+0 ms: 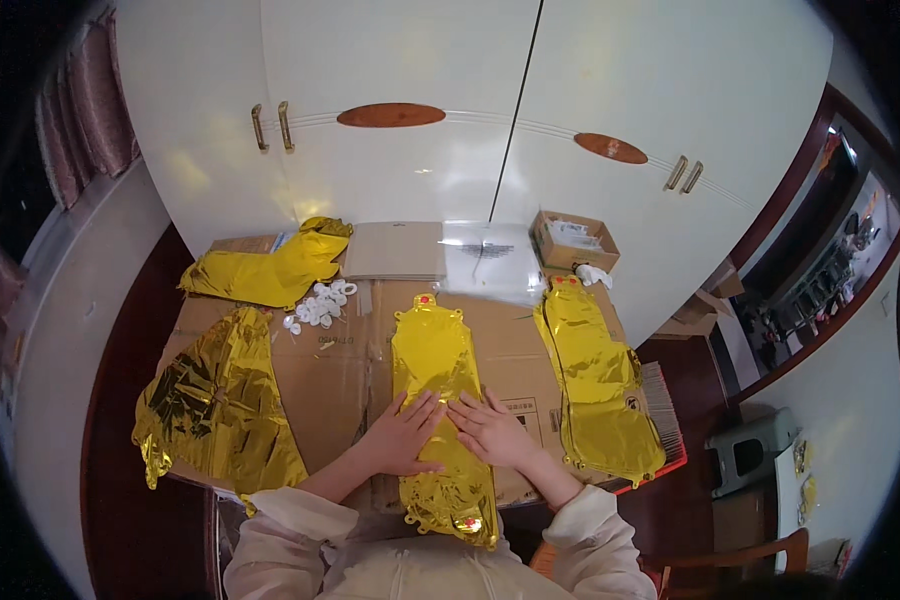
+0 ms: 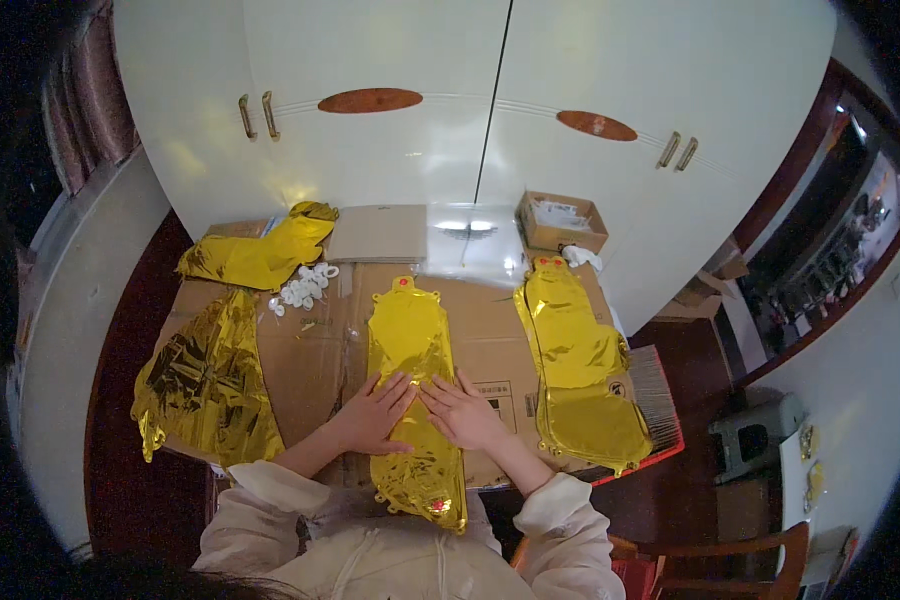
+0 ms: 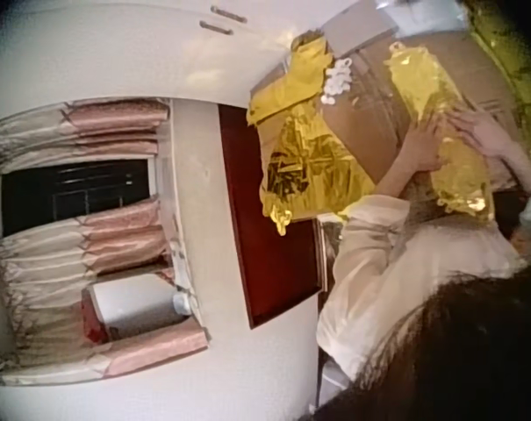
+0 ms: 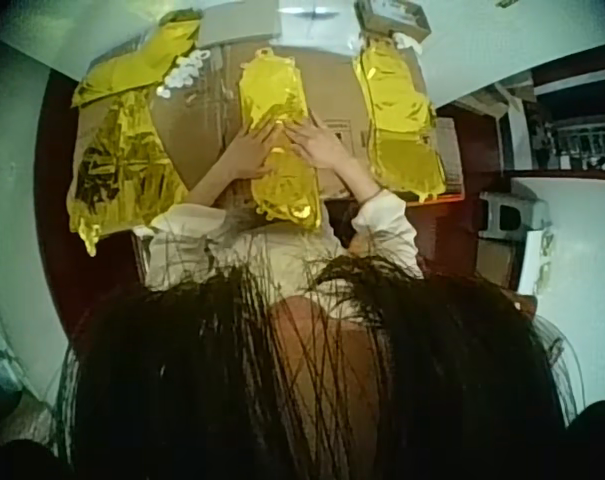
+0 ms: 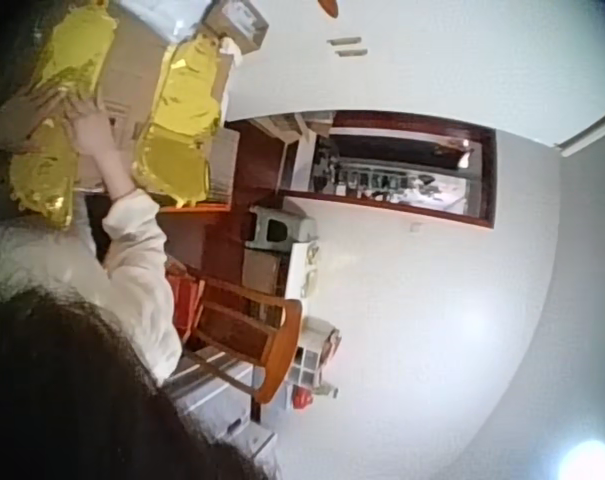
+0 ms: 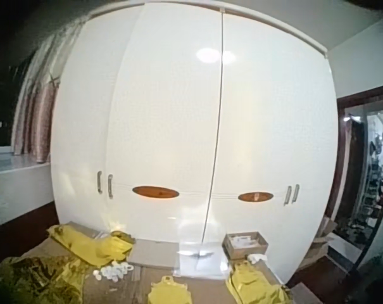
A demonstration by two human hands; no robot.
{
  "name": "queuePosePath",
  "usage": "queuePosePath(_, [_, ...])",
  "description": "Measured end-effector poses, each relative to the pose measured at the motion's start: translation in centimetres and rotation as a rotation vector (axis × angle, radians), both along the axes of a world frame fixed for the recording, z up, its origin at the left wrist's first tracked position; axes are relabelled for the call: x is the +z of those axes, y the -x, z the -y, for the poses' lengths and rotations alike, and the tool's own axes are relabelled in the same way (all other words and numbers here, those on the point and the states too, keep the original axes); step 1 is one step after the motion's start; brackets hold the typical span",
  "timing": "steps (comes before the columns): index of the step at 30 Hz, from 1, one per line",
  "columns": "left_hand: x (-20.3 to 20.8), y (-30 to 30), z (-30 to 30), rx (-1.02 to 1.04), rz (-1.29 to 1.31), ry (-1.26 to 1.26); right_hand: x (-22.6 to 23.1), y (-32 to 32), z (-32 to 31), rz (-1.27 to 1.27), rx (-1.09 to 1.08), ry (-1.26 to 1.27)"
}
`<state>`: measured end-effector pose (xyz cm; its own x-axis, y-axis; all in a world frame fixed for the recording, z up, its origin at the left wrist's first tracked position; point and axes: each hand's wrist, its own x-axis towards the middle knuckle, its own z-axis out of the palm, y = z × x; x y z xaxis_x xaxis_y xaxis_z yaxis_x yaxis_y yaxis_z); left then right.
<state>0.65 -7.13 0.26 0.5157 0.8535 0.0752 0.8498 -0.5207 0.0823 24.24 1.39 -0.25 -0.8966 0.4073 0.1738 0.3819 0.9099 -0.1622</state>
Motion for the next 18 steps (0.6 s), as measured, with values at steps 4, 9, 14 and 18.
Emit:
queuePosePath(4, [0.3,-0.1,0.0,0.001,-0.060,0.008,-0.4,-0.7,0.2,-0.058,0.005,0.048])
queuePosePath(9, [0.7,-0.2,0.0,-0.003,-0.090,0.025,0.0,-2.3,0.8,-0.048,0.026,0.044])
queuePosePath(14, [0.6,-0.2,0.0,0.006,-0.091,0.054,0.3,-3.7,1.0,-0.068,0.044,0.022])
queuePosePath(18, [0.5,-0.2,0.0,-0.002,-0.073,0.048,0.2,-4.8,1.1,-0.043,0.027,0.011])
